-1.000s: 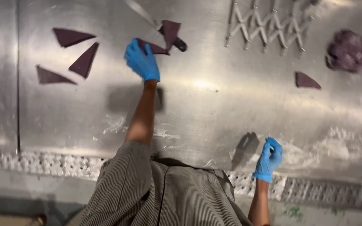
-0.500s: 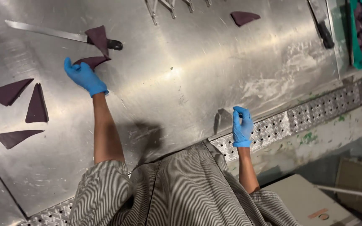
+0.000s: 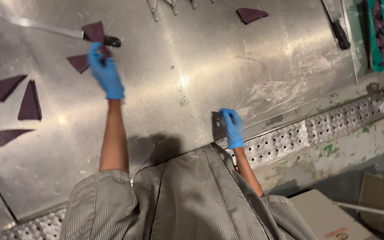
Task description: Rolling small triangular pieces of purple dough into crescent shapes and arranging them on a tray.
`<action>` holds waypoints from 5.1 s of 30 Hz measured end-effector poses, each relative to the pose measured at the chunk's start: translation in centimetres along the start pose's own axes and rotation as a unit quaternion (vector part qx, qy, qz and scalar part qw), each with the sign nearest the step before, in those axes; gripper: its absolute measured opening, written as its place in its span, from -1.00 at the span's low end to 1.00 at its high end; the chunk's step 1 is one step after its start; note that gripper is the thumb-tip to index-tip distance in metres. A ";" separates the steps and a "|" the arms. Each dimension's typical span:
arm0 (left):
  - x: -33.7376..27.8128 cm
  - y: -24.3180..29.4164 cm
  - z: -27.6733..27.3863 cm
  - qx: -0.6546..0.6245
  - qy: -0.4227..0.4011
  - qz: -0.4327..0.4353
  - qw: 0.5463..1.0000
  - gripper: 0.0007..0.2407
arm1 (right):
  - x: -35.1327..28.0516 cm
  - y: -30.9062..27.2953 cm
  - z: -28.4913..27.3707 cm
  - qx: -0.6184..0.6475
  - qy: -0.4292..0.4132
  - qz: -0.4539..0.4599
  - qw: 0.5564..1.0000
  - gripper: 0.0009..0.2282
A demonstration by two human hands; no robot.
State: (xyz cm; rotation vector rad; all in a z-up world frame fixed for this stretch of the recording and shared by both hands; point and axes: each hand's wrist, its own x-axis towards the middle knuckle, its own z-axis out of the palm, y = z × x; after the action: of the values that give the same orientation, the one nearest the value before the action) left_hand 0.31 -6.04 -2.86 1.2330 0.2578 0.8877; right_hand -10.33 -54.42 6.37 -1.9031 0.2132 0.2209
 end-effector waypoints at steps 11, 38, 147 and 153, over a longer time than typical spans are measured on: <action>-23.5 11.9 6.5 0.484 -0.369 0.062 0.791 -0.70 | 6.3 -1.9 14.9 0.443 -0.377 0.473 0.662 -0.46; -27.1 7.9 3.1 -0.006 -0.225 -0.452 0.863 -0.80 | 9.4 -3.3 15.0 0.274 -0.418 0.296 0.814 -0.73; -18.6 10.5 1.3 0.543 -0.383 0.102 0.741 -0.76 | 3.9 -2.7 14.4 -0.249 -0.252 -0.432 0.829 -0.73; -19.6 10.4 1.1 0.535 -0.363 0.132 0.751 -0.75 | 4.5 -1.7 14.3 -0.282 -0.268 -0.527 0.756 -0.72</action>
State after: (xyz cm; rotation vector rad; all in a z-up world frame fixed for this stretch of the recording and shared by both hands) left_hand -16.44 -20.03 1.33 2.6509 -0.0867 0.3631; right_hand -6.27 -40.59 2.05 -2.1393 -1.4448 0.0357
